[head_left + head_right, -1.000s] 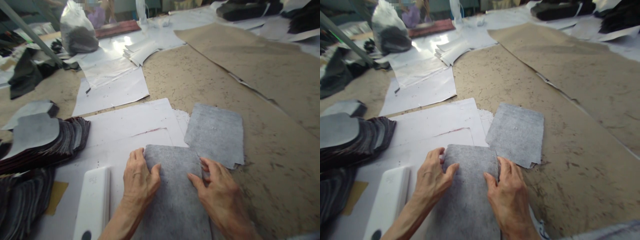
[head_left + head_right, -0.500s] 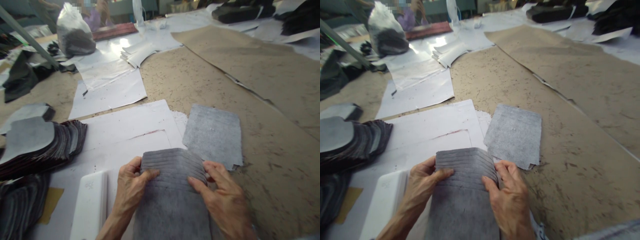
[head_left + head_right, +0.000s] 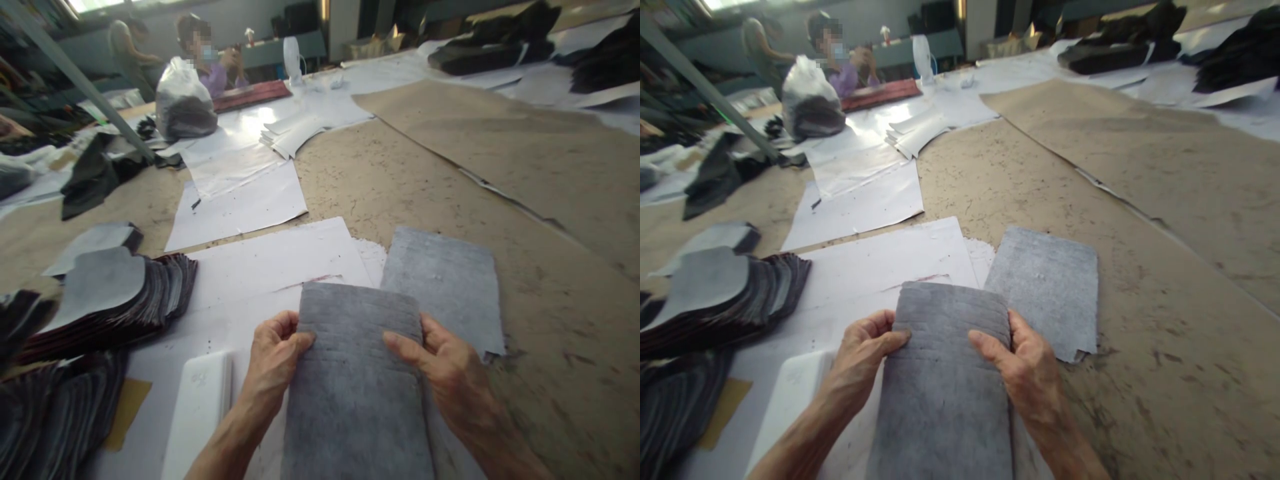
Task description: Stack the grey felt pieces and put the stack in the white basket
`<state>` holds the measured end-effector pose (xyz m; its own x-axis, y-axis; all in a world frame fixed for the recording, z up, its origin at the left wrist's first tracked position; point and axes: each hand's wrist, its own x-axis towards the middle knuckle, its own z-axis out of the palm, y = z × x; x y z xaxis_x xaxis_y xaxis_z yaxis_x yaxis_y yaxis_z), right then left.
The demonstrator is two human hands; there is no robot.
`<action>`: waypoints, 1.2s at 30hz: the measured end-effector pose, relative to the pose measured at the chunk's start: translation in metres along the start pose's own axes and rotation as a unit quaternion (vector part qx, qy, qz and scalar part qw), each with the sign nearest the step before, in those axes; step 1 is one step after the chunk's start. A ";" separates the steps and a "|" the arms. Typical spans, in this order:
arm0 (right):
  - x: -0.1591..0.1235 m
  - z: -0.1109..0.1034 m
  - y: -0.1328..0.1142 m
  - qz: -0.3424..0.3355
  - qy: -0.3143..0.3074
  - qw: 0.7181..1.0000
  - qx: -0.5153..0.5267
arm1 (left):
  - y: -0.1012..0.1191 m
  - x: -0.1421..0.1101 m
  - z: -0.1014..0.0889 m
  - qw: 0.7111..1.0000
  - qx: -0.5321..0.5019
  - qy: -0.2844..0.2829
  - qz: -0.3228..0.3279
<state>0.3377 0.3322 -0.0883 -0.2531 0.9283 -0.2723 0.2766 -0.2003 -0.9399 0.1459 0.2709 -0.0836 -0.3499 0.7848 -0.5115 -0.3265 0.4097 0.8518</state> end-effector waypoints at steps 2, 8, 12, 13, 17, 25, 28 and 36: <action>-0.003 0.000 -0.002 0.057 0.001 0.998 0.007 | 0.000 -0.004 -0.002 0.999 -0.018 -0.023 0.024; 0.001 0.013 0.006 -0.134 0.038 0.989 0.046 | 0.000 0.002 -0.010 0.998 -0.019 -0.048 0.028; 0.008 0.010 0.002 0.027 -0.011 0.999 -0.040 | 0.001 0.004 -0.007 0.997 -0.010 -0.064 0.030; 0.006 0.008 0.002 0.043 -0.013 0.998 -0.044 | 0.001 0.003 -0.008 0.997 -0.010 -0.062 0.045; -0.005 0.006 0.008 -0.052 0.028 0.998 0.017 | -0.002 -0.005 -0.012 0.996 -0.005 -0.067 0.054; 0.006 0.020 0.016 -0.174 0.143 0.938 -0.263 | -0.007 0.011 -0.010 0.987 0.152 0.010 0.041; -0.021 0.025 0.014 -0.365 0.174 0.820 -0.406 | -0.008 0.006 -0.016 0.954 0.264 0.080 0.114; -0.080 0.031 0.054 -0.487 -0.033 0.682 -0.545 | -0.019 -0.036 -0.037 0.845 0.449 0.111 0.268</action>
<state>0.3443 0.2372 -0.1239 -0.8399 0.4317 0.3288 0.4633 0.8859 0.0204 0.1327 0.2176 -0.0854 -0.4236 0.9043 0.0519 0.6951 0.2878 0.6588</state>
